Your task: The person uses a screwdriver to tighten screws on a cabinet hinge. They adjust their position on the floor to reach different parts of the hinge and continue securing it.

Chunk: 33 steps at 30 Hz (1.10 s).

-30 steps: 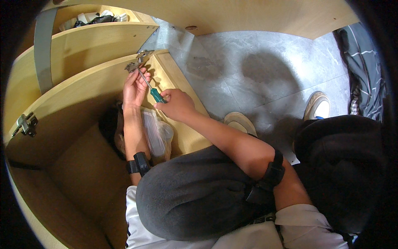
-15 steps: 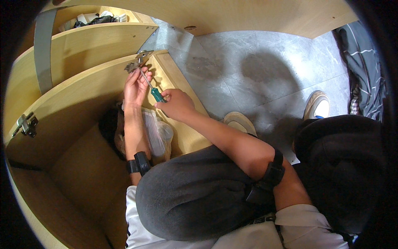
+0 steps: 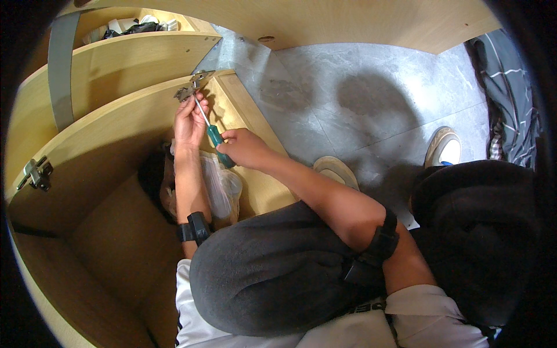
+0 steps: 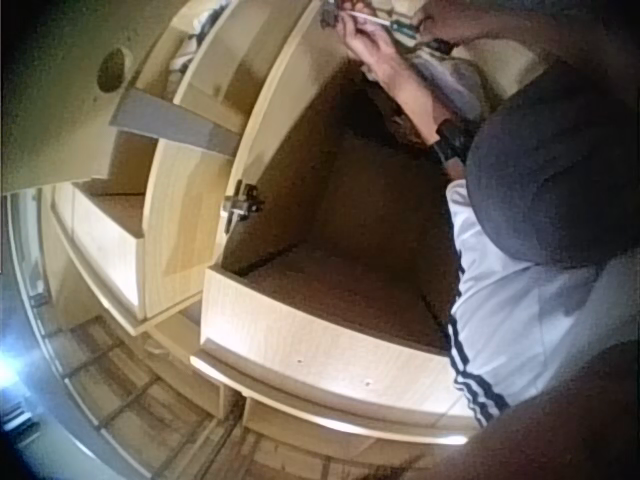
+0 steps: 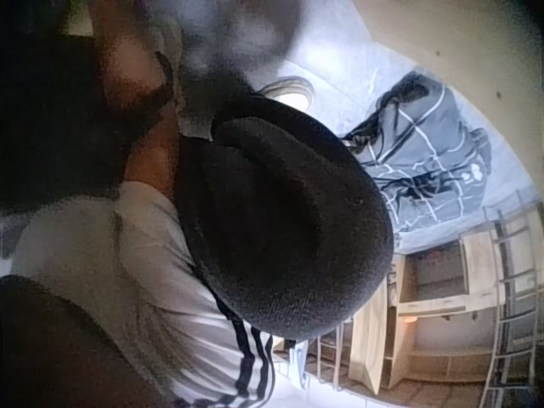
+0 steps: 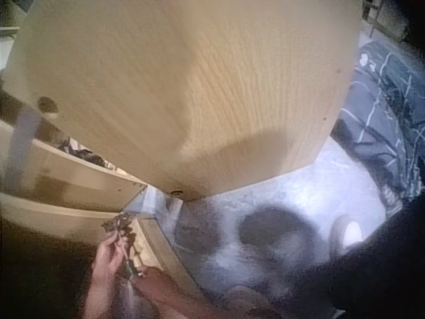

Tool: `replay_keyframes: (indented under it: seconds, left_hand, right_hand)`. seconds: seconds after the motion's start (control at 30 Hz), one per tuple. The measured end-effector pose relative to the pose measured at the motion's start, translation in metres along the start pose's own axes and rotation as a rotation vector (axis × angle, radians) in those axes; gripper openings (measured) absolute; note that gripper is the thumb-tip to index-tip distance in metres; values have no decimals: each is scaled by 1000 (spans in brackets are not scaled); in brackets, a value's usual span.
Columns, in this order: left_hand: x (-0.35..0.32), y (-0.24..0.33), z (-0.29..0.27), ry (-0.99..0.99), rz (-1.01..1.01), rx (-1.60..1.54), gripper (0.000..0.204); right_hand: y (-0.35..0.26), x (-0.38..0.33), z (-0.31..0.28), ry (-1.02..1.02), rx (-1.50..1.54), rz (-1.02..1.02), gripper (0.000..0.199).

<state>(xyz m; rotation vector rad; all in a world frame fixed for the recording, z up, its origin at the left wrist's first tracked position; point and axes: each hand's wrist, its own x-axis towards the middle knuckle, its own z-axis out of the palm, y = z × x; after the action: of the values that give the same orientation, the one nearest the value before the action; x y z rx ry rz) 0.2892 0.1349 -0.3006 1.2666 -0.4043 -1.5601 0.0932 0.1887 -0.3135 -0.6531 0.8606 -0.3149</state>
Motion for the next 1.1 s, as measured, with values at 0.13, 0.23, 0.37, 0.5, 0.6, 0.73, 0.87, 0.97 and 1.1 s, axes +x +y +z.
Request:
replay_keyframes:
  seconds: [0.13, 0.23, 0.37, 0.5, 0.6, 0.73, 0.87, 0.97, 1.1]
  left_hand:
    - [-3, 1, 1, 20, 15, 24, 20]
    - [-6, 2, 5, 44, 13, 50, 21]
    - [-6, 3, 9, 55, 5, 85, 21]
    - [-5, 2, 8, 50, 6, 69, 21]
    - [-4, 1, 7, 35, 0, 54, 22]
    - [-5, 0, 8, 22, 0, 11, 23]
    - [-6, 0, 11, -21, -14, -17, 23]
    - [-6, -1, 13, -34, 2, -6, 24]
    - [-6, -4, 13, -2, 34, -11, 25]
  right_hand:
    - [7, 5, 3, -22, 53, -48, 42]
    - [11, 4, 7, 35, 54, -116, 43]
    - [14, 4, 10, 44, 124, -113, 45]
    - [12, 3, 9, 60, 131, -81, 48]
    - [7, -3, 8, 90, 116, -95, 48]
    - [-4, -11, 6, 135, 30, -145, 50]
    - [-16, -18, 4, 159, -87, -133, 55]
    - [-21, -21, 1, 130, -149, -106, 58]
    - [-23, -17, -4, 81, -258, -101, 51]
